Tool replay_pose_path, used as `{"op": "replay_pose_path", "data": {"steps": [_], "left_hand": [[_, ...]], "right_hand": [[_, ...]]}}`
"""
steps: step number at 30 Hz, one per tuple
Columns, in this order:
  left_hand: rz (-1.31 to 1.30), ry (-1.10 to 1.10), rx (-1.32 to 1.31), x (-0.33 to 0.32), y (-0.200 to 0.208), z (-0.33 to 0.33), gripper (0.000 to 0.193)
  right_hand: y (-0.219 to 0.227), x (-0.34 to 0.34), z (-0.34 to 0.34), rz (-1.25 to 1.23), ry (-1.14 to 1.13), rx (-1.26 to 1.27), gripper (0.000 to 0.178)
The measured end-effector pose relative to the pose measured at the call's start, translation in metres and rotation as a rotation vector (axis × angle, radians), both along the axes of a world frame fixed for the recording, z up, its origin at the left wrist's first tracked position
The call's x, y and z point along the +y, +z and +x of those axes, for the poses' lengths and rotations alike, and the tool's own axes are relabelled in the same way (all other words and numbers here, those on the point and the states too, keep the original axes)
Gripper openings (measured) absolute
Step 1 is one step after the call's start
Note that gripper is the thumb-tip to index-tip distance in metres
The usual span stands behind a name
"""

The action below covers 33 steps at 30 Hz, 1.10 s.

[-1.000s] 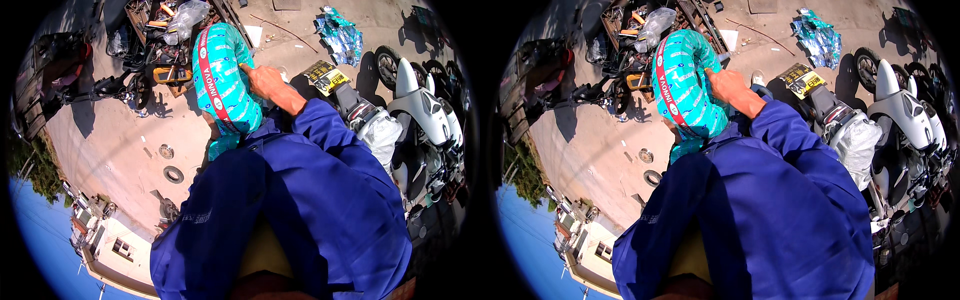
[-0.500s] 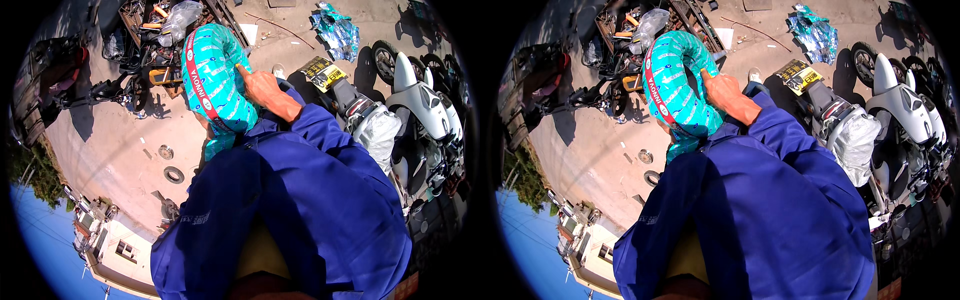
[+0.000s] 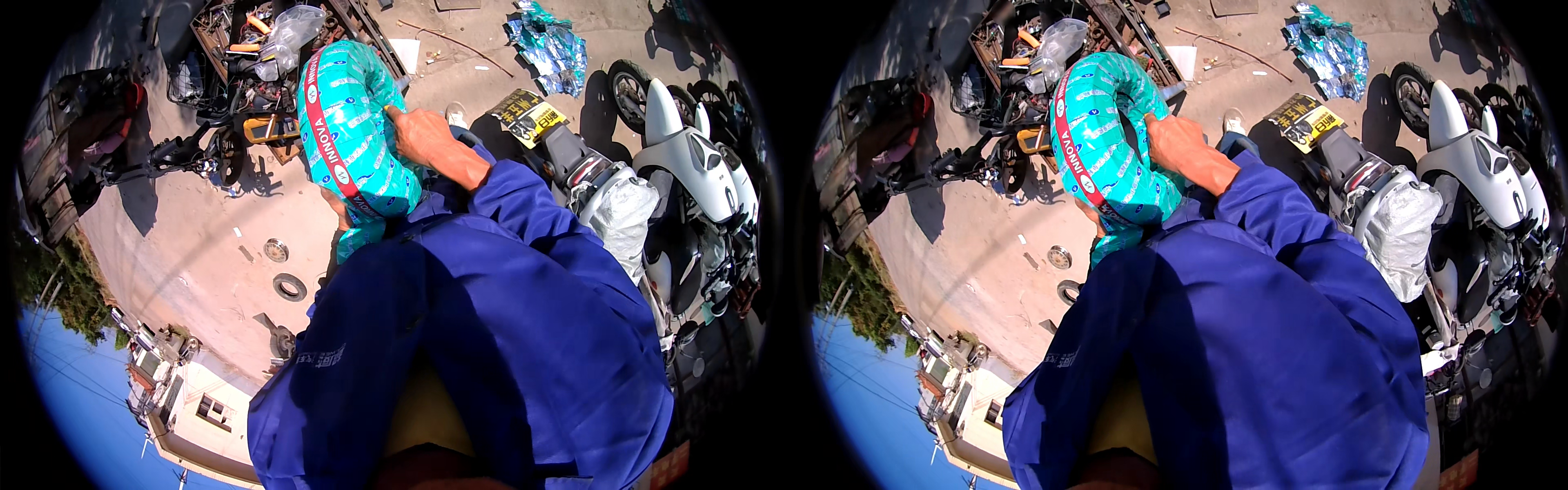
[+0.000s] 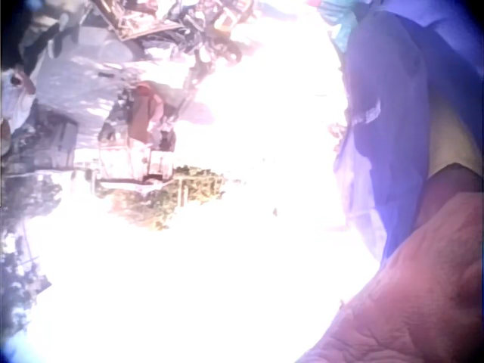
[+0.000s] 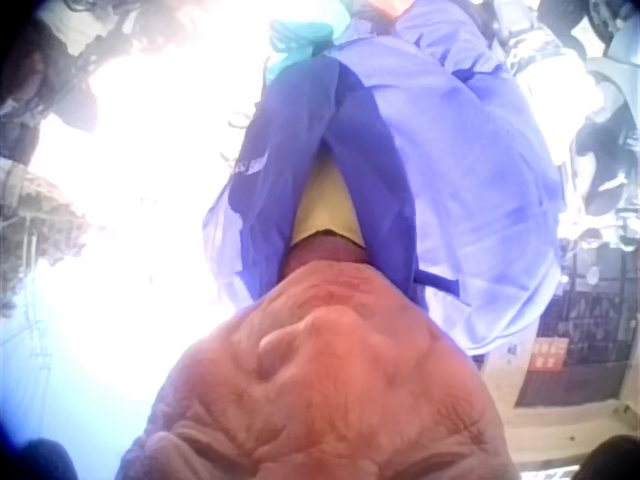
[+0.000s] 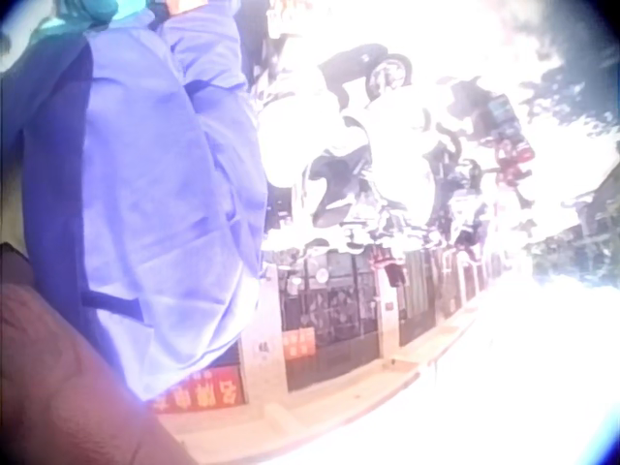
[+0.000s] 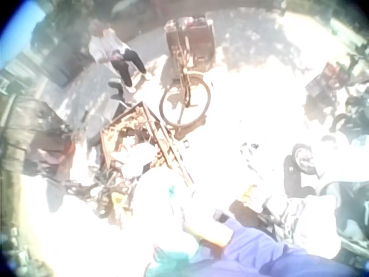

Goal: The person unwraps a new motorcycle tire and places it on the ground. They then pick up a metal wheel rim and sit on the ground to work on it. Using pliers, the person removes small metal clips from the rim's inner edge and places them into a small container.

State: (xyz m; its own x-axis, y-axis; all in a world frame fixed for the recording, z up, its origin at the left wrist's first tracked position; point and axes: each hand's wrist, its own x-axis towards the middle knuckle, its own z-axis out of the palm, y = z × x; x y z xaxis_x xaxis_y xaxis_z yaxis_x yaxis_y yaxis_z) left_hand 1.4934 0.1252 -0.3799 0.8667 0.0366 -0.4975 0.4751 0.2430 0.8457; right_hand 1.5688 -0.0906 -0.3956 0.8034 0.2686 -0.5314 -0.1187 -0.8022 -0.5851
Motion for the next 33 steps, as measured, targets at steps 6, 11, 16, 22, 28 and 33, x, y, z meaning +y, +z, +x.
{"op": "replay_pose_path", "data": {"steps": [6,11,16,22,28,33], "left_hand": [[0.012,-0.009,0.021,0.007,0.003,-0.012,0.072],[0.025,-0.013,0.020,0.008,0.005,-0.018,0.072],[0.009,-0.045,0.027,0.003,-0.001,-0.011,0.071],[0.018,-0.065,0.017,0.008,0.000,-0.007,0.071],[0.022,-0.084,0.022,0.009,-0.001,-0.010,0.070],[0.038,-0.088,0.021,0.009,-0.006,-0.016,0.069]], "right_hand": [[0.027,-0.007,-0.023,0.092,0.028,0.237,0.037],[0.026,-0.016,-0.017,0.093,-0.029,0.141,0.042],[-0.004,-0.002,0.000,0.049,-0.057,0.084,0.042],[0.013,-0.006,-0.026,0.143,0.014,0.294,0.034],[0.021,-0.017,0.007,0.115,-0.214,0.045,0.043],[0.010,-0.031,-0.012,0.313,-0.205,0.056,0.044]]}}
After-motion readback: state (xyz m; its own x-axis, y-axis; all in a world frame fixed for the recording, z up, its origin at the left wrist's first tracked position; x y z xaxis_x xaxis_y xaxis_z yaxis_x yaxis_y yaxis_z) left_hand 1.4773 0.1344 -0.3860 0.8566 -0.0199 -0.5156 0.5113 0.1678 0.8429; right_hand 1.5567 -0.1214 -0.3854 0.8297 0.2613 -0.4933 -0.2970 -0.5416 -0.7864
